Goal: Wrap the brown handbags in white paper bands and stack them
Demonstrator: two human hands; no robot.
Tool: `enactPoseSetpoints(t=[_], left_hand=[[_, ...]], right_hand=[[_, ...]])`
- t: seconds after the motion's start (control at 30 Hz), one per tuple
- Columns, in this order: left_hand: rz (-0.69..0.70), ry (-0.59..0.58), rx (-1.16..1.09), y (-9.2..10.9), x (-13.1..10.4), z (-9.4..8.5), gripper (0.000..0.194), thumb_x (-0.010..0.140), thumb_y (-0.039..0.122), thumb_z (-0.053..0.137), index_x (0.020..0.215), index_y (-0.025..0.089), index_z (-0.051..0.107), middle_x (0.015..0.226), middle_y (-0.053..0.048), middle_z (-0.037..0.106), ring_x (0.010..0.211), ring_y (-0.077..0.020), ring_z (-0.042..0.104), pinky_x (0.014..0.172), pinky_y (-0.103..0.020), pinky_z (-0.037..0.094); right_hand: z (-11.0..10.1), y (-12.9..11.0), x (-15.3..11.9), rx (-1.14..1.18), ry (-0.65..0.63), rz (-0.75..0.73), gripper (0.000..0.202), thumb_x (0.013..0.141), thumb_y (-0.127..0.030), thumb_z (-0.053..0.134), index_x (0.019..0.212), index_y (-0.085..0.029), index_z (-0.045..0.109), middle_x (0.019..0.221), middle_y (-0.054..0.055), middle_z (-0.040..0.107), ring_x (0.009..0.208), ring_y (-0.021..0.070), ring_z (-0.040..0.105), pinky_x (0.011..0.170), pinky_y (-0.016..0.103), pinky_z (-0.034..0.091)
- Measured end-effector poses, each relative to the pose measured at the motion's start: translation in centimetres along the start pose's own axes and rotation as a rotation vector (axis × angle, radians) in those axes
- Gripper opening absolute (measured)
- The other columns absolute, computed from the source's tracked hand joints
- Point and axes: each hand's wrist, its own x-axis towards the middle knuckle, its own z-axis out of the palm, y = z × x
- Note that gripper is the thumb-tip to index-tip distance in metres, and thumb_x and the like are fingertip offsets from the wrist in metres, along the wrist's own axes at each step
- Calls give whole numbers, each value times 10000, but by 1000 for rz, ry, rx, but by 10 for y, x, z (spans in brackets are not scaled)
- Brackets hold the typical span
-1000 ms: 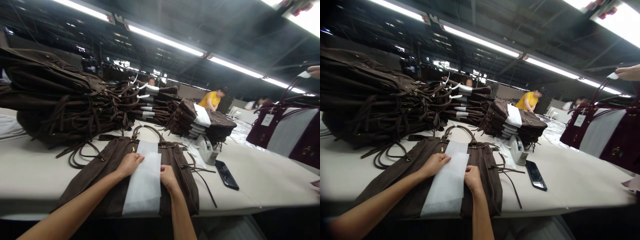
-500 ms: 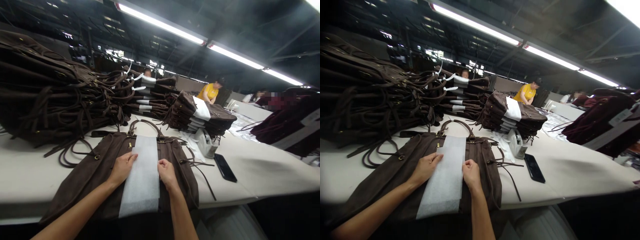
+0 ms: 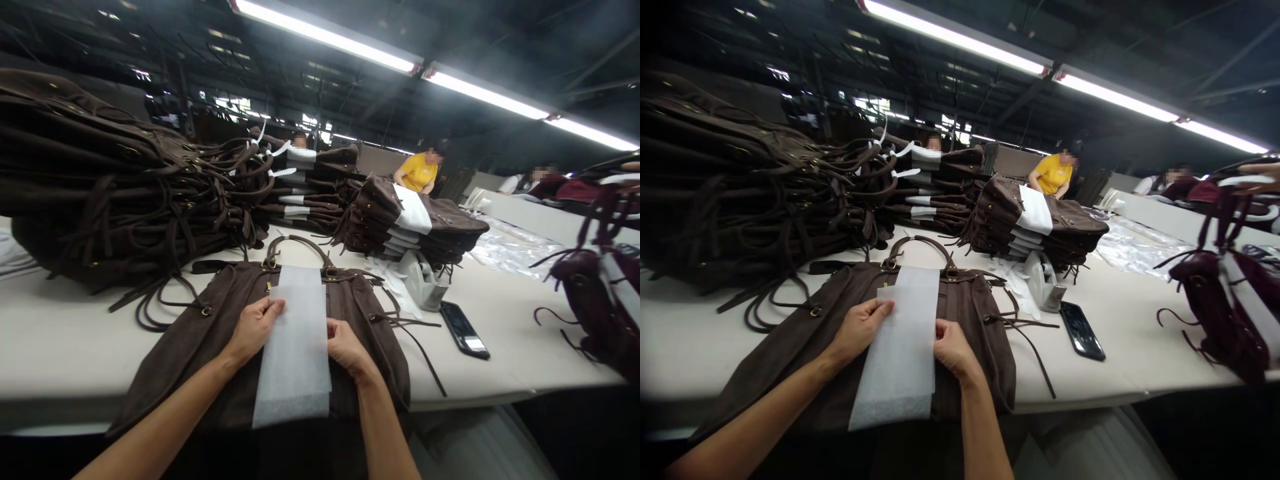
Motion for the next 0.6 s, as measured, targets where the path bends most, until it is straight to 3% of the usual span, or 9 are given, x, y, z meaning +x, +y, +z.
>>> enactPoseSetpoints(t=[0.17,0.3,0.43,0.6], left_hand=[[44,101,47,18,4,1,445,787,582,517,712,153,609,622,13,504,601,-125,430,561,-229,341],[-18,92,88,-1,12,9,450,755,579,474,609,158,543,555,23,447,533,-117,393,513,-236,306],[-45,49,174,-24,17,13,442,763,558,436,572,167,510,534,23,437,520,-122,405,501,-236,284],[-24,59,366,-24,16,14,357,834,425,462,574,181,490,567,13,470,577,-141,470,565,-251,294]], right_hand=[[-1,7,0,-217,44,27,212,603,-290,741,686,-96,723,606,22,665,576,159,600,543,226,432],[1,14,-6,-208,28,64,184,620,-266,717,705,-104,728,619,27,669,564,155,589,524,221,423],[2,13,-16,-196,27,11,180,612,-218,696,758,-117,728,650,19,671,588,143,583,530,200,418],[4,9,-26,-295,39,26,139,622,-205,670,708,-104,711,597,6,626,565,121,536,502,182,368]])
